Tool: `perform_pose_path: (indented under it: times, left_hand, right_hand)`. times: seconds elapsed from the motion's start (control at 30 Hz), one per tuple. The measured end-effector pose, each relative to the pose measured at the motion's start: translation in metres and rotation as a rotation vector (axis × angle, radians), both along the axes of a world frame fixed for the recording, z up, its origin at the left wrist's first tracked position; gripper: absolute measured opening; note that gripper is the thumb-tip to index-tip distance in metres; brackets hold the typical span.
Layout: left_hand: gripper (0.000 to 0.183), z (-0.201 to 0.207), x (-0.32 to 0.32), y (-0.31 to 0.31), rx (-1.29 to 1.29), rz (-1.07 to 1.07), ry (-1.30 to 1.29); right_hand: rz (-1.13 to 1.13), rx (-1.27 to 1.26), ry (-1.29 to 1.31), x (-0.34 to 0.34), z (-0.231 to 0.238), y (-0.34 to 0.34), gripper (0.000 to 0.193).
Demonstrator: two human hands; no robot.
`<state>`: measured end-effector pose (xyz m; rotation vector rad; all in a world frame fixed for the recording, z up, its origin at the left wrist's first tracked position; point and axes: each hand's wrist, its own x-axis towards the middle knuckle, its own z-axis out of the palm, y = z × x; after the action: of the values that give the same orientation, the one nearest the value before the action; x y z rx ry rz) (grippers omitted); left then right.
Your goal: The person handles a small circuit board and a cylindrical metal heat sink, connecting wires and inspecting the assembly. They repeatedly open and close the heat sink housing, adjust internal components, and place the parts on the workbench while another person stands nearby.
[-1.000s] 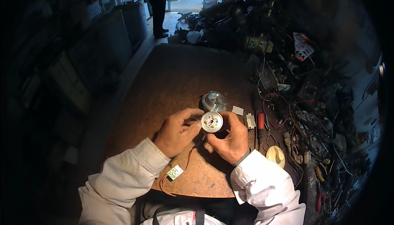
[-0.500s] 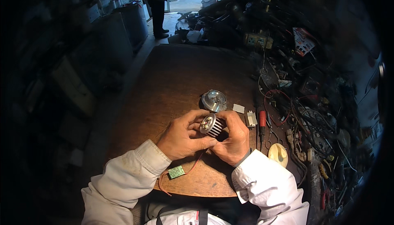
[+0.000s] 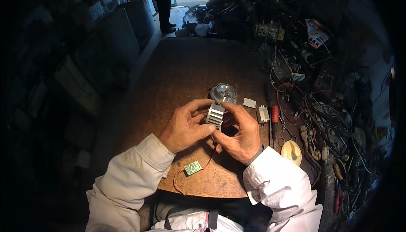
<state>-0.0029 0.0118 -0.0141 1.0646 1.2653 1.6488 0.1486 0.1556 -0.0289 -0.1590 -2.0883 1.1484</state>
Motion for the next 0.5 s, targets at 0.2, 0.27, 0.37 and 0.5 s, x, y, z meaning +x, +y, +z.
perform_pose_path:
  times: [0.2,0.27,0.37,0.5]
  left_hand:
    - [0.056,0.004,-0.001,-0.001,-0.026,0.019,0.052]
    - [0.054,-0.001,-0.006,-0.001,-0.024,0.021,0.059]
    - [0.055,-0.002,-0.008,-0.001,-0.106,0.048,-0.057]
    - [0.053,-0.004,-0.007,-0.001,-0.107,0.061,0.025]
  right_hand:
    - [-0.03,0.006,-0.038,0.003,0.0,-0.001,0.058]
    - [-0.043,0.022,-0.01,0.002,-0.003,-0.001,0.057]
    - [-0.057,0.086,0.032,0.0,-0.002,-0.003,0.056]
    - [-0.051,0.097,0.055,0.002,0.0,-0.003,0.057]
